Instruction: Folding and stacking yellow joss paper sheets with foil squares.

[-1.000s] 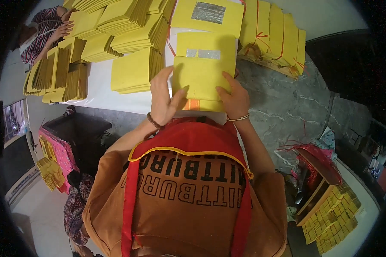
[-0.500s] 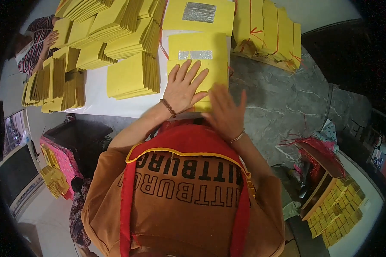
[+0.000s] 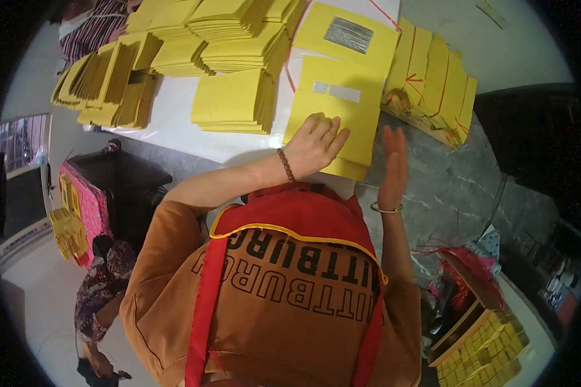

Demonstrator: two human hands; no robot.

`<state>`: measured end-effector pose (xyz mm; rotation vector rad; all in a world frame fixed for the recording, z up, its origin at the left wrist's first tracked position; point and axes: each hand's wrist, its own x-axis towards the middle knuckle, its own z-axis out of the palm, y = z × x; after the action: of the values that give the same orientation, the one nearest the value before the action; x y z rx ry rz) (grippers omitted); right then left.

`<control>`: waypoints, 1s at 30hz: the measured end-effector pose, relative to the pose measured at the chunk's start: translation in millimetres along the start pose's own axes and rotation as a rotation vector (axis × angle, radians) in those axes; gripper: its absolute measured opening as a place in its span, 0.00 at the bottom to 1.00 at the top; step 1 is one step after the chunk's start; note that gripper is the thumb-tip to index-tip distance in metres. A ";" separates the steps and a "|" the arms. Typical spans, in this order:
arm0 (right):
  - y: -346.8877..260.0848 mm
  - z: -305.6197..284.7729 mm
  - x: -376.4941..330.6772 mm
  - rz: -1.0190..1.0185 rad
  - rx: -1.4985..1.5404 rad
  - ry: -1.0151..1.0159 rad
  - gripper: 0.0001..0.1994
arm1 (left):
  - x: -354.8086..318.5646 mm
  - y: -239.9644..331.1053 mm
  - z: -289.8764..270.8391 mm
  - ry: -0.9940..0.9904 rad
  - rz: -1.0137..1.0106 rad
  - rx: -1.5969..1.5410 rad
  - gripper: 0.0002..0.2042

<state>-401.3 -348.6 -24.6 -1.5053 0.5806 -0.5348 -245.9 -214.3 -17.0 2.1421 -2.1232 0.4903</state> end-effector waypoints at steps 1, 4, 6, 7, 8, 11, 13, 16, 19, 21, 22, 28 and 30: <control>-6.6 1.2 7.6 -0.020 0.002 0.082 0.27 | -0.3 -2.4 -6.3 -0.013 -0.056 -0.103 0.23; -11.5 1.3 17.5 -0.051 0.009 0.243 0.27 | -7.2 -21.8 -40.6 0.168 -0.138 -0.261 0.23; -9.3 -1.4 19.7 -0.043 -0.011 0.224 0.26 | -27.1 -45.0 -60.9 0.295 -0.271 -0.262 0.25; -8.4 0.4 18.8 -0.041 -0.012 0.217 0.26 | -40.9 -61.7 -67.1 0.322 -0.306 -0.181 0.25; -5.4 2.3 16.0 -0.048 -0.082 0.183 0.25 | -55.0 -81.8 -69.1 0.346 -0.333 -0.102 0.25; 5.3 13.8 11.3 -0.056 -0.161 0.105 0.21 | -112.3 -131.0 -36.9 0.221 -0.407 0.096 0.26; 5.5 20.5 9.5 -0.059 -0.176 0.063 0.16 | -136.4 -143.1 -17.8 -0.016 -0.422 -0.085 0.26; 3.3 25.8 7.8 -0.188 -0.411 -0.039 0.12 | -139.4 -135.2 -8.6 -0.144 -0.464 -0.114 0.27; 2.1 27.1 5.8 -0.268 -0.523 -0.067 0.11 | -141.5 -137.7 -2.6 -0.212 -0.454 -0.119 0.27; 1.4 26.4 4.6 -0.271 -0.558 -0.075 0.11 | -148.6 -131.2 7.2 -0.216 -0.435 -0.092 0.26; 1.5 25.9 4.0 -0.266 -0.556 -0.073 0.11 | -150.8 -125.9 14.5 -0.185 -0.436 -0.062 0.26; 6.7 25.3 3.4 -0.297 -0.595 -0.067 0.12 | -150.5 -126.5 11.6 -0.218 -0.440 -0.099 0.34; 7.6 23.5 6.2 -0.474 -0.730 -0.109 0.12 | -145.2 -132.0 -2.0 -0.274 -0.434 -0.171 0.38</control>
<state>-381.5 -334.9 -32.7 -2.3818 0.3372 -0.6290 -113.8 -70.3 -34.9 2.5777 -1.6478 -0.0252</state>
